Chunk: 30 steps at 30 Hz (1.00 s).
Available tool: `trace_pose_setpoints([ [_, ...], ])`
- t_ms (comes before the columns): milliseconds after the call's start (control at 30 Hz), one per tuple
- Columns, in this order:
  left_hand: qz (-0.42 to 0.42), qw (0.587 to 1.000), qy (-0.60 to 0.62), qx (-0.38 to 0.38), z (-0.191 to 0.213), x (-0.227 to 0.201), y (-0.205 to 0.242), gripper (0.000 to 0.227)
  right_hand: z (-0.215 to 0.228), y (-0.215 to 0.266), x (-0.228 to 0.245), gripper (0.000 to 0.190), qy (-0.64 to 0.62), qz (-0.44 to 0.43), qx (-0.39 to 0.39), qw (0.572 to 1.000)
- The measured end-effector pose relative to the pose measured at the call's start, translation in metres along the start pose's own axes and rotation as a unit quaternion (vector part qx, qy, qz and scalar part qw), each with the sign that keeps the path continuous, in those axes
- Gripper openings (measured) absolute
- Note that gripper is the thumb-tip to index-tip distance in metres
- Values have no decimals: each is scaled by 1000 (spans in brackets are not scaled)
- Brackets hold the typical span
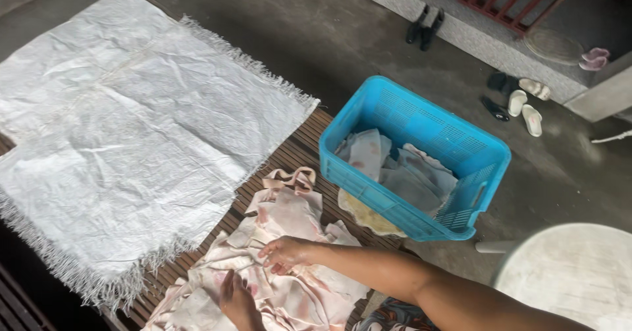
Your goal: The person sorts pieces of raw animal hide by picking them by hand from a pile on a wooden platform and placing them into a blue plastic basket.
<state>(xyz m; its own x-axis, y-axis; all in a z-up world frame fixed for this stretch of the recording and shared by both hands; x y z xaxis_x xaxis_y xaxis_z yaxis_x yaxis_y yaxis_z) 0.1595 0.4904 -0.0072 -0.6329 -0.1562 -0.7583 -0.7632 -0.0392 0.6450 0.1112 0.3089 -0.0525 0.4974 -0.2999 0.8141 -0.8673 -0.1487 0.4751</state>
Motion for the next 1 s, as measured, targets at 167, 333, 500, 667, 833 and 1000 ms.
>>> trace_pose_setpoints([
  [167, -28, 990, 35, 132, -149, 0, 64, 33, 52, 53, 70, 37, -20, 124, 3, 992],
  [333, 36, 973, 67, 216, -285, 28, 123, 32, 188, 124, 102, 24, -22, 154, -72, 985],
  [500, 138, 963, 32, 230, -395, 84, 155, 35, 399, 189, 28, 32, 66, 169, -316, 931],
  [667, 196, 963, -15, 183, -427, 150, 153, 40, 463, 245, -59, 68, 558, -88, -298, 770],
  [833, 200, 957, -132, 165, -429, 173, 156, 44, 439, 243, -69, 55, 411, -186, -232, 862],
  [1000, 199, 957, -126, 168, -429, 169, 160, 46, 416, 232, -69, 44, 446, -88, -223, 862],
])
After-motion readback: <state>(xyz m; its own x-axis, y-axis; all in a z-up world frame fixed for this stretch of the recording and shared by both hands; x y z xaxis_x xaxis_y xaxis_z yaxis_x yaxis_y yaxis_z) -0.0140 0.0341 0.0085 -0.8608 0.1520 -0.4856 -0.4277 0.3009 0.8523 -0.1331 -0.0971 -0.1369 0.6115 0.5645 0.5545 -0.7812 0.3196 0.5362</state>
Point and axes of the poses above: each hand's wrist, its own y-axis away from the middle knuckle, its own z-axis out of the back of the hand, x = y × z, the point moved 8 cm from there along -y, towards the middle knuckle, and after that the axes turned 10 degrees about z, right-handed, at the moved point
